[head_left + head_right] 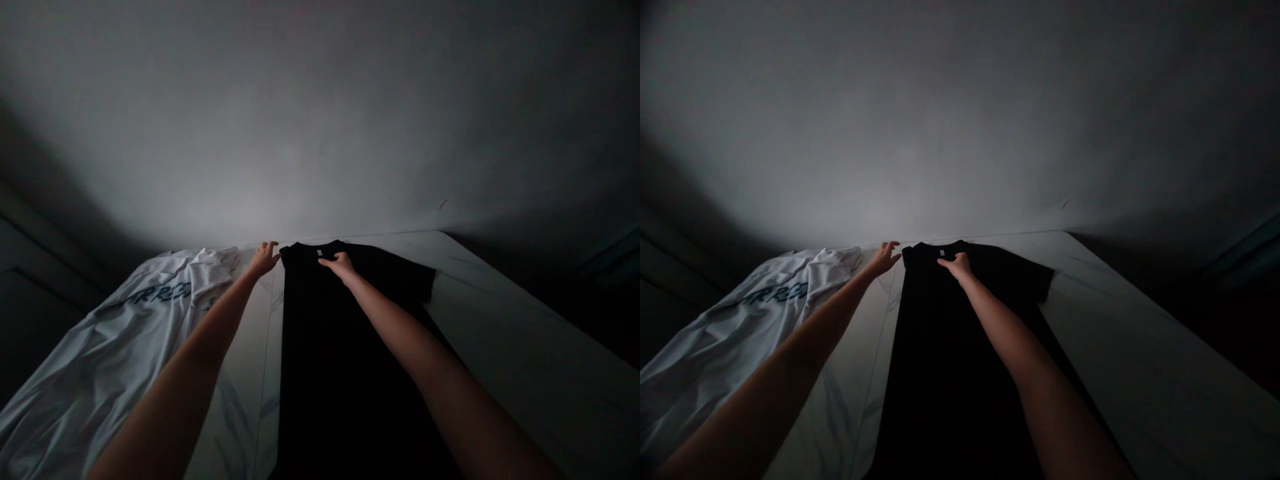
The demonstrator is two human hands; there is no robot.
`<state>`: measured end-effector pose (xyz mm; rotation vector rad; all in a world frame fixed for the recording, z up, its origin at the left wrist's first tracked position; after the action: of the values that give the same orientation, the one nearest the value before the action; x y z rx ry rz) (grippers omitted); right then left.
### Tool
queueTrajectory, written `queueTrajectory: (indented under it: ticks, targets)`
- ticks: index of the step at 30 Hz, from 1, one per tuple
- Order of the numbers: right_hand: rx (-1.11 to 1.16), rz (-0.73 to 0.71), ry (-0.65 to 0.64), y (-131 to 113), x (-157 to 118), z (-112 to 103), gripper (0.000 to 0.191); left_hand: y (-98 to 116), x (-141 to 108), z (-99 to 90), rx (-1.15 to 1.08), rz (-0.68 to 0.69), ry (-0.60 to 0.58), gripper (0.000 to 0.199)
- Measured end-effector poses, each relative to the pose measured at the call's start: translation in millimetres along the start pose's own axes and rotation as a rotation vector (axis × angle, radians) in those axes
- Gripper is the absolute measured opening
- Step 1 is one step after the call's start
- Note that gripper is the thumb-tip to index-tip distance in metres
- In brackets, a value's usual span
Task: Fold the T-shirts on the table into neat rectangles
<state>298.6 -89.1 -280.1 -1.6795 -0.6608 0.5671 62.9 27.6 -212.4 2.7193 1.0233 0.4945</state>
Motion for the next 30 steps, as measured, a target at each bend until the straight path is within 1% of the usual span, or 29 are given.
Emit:
queueTrajectory:
  ticks: [2,4,6,9,11,13,15,17,19,21,23,25,28,30]
  targets:
    - [-0.128,0.04,0.032,1.2,-5.8,0.5,0.048,-14.5,25.7,5.6,-0.007,0.037,-0.037,0.032]
    - [-0.208,0.034,0.032,-1.0,-11.3,2.2,0.045,-24.5,44.5,10.7,-0.024,0.078,-0.083,0.025]
    - [-0.231,-0.03,0.048,-5.2,-17.1,3.0,0.039,-31.7,60.3,12.9,-0.051,0.128,-0.125,0.023]
    - [-0.237,-0.155,0.143,-10.4,-26.8,-0.1,0.034,-36.5,82.6,13.1,-0.098,0.208,-0.175,0.028]
    - [-0.252,-0.24,0.204,-11.1,-32.8,-3.7,0.033,-35.2,95.6,15.5,-0.115,0.241,-0.198,0.031]
    - [-0.271,-0.31,0.244,-8.9,-36.8,-7.3,0.034,-30.7,104.8,21.7,-0.101,0.253,-0.206,0.03]
    - [-0.287,-0.352,0.258,-3.8,-38.3,-10.7,0.034,-24.3,109.0,31.4,-0.061,0.256,-0.201,0.026]
    - [-0.3,-0.357,0.249,3.7,-38.4,-14.6,0.035,-17.9,108.4,42.2,-0.024,0.259,-0.193,0.021]
    - [-0.314,-0.325,0.226,12.4,-38.6,-19.3,0.035,-13.2,105.2,51.3,-0.011,0.264,-0.184,0.019]
    - [-0.323,-0.261,0.21,20.6,-40.3,-24.2,0.033,-10.9,102.2,56.3,-0.019,0.265,-0.177,0.02]
    - [-0.315,-0.203,0.192,25.8,-43.8,-27.4,0.033,-10.6,101.5,57.1,-0.038,0.262,-0.171,0.024]
    - [-0.303,-0.192,0.164,26.0,-47.8,-27.2,0.036,-10.9,103.1,55.1,-0.059,0.259,-0.169,0.027]
    - [-0.337,-0.241,0.124,16.6,-51.5,-22.5,0.037,-9.9,106.9,51.7,-0.076,0.268,-0.173,0.027]
    - [-0.361,-0.281,0.13,6.9,-51.7,-20.3,0.033,-8.4,107.7,51.6,-0.079,0.281,-0.179,0.025]
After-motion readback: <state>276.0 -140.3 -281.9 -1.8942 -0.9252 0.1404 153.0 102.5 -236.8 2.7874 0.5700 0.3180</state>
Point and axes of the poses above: each hand's wrist, its own x-axis towards the middle knuckle, its own z-axis out of the palm, y = z × x, the point moved 2 cm from there along x, towards the middle knuckle, and after that the axes turned 11 degrees about z, right-handed, at the moved point
